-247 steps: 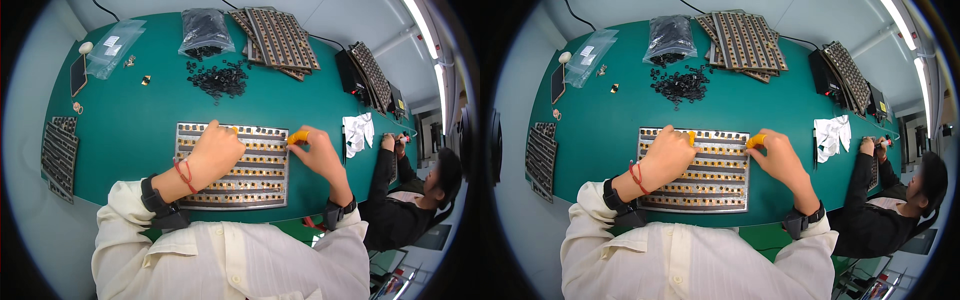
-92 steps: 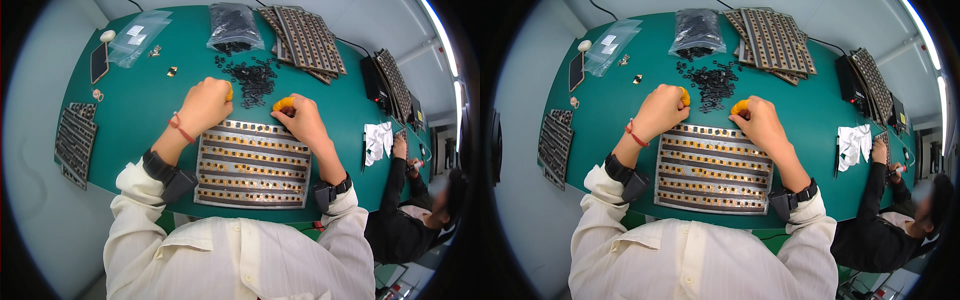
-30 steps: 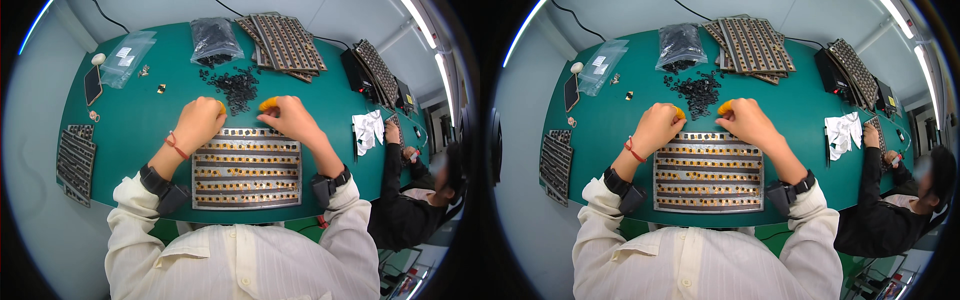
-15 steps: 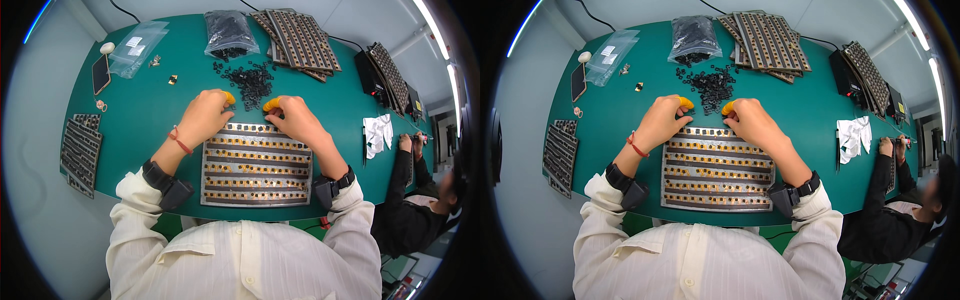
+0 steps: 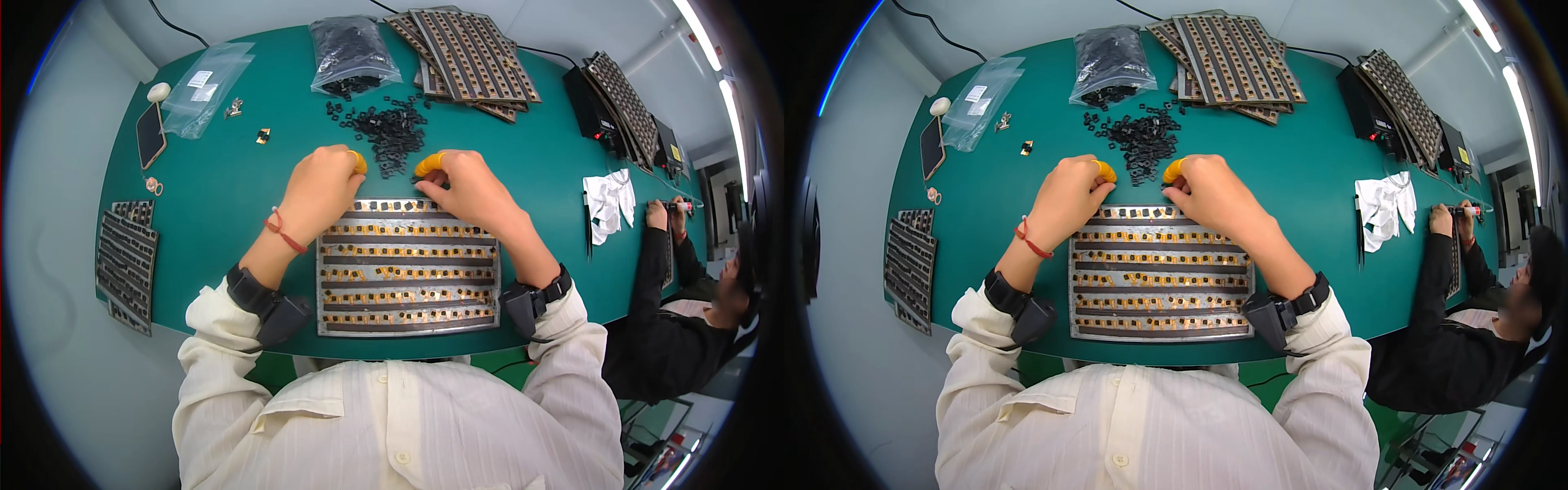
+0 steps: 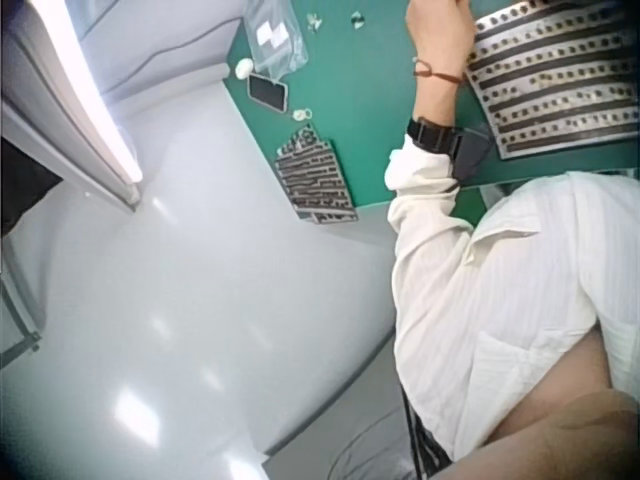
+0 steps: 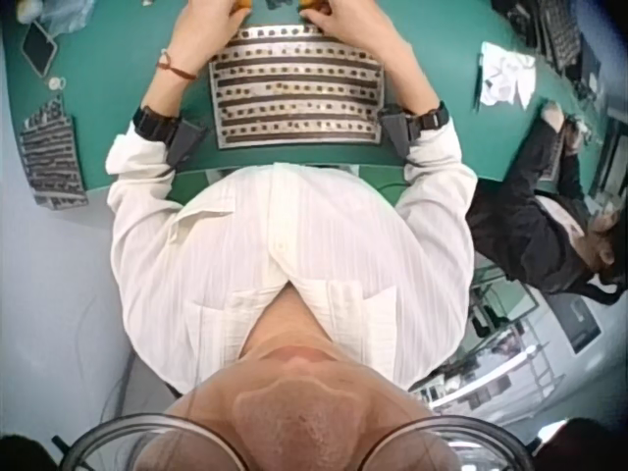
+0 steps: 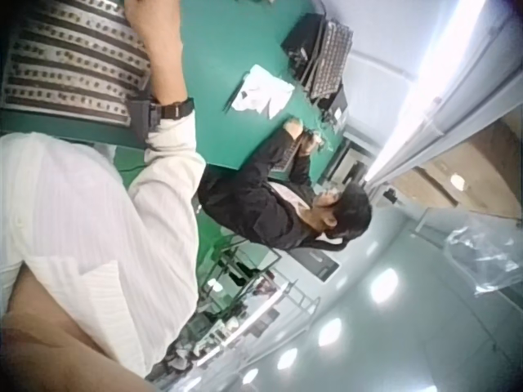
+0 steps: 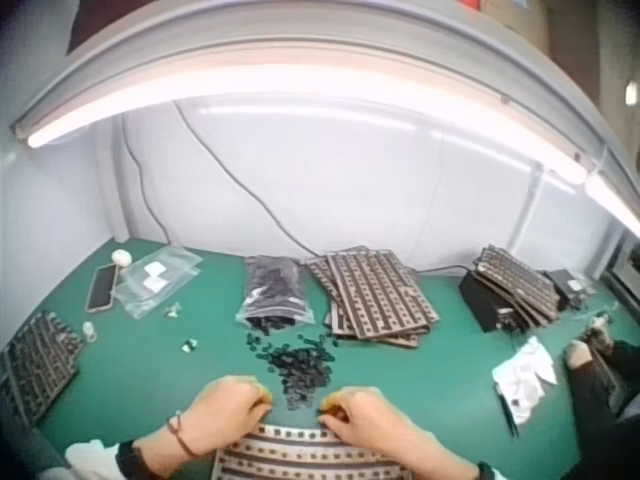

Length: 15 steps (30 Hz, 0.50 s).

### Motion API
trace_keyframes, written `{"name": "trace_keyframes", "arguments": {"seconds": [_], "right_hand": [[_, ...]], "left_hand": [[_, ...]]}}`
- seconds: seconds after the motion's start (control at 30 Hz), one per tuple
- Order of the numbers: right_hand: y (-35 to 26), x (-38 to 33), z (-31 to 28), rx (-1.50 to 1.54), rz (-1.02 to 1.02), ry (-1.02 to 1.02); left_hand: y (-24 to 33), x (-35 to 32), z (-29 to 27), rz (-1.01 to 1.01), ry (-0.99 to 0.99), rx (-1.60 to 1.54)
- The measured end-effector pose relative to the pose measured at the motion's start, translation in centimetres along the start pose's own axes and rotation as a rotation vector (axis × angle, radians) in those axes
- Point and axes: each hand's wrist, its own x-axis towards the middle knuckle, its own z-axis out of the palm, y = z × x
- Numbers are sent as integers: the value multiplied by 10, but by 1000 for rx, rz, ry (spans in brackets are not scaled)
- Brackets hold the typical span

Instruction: Placing small black lens spacers or housings onto an array of camera sensors.

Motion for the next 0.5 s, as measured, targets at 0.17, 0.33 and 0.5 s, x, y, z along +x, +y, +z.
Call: {"name": "trace_keyframes", "arguments": {"seconds": [0.17,0.33,0.5], "right_hand": [[0,4,16,-76,-120,82],[-11,4,15,-57,-47,122],[5,2,23,-72,-22,120]], "left_hand": [[4,2,-11,-216,-70,9],[3,-1,-8,-258,-40,-23],[-4,-14,-25,-160,-54,-181]]}}
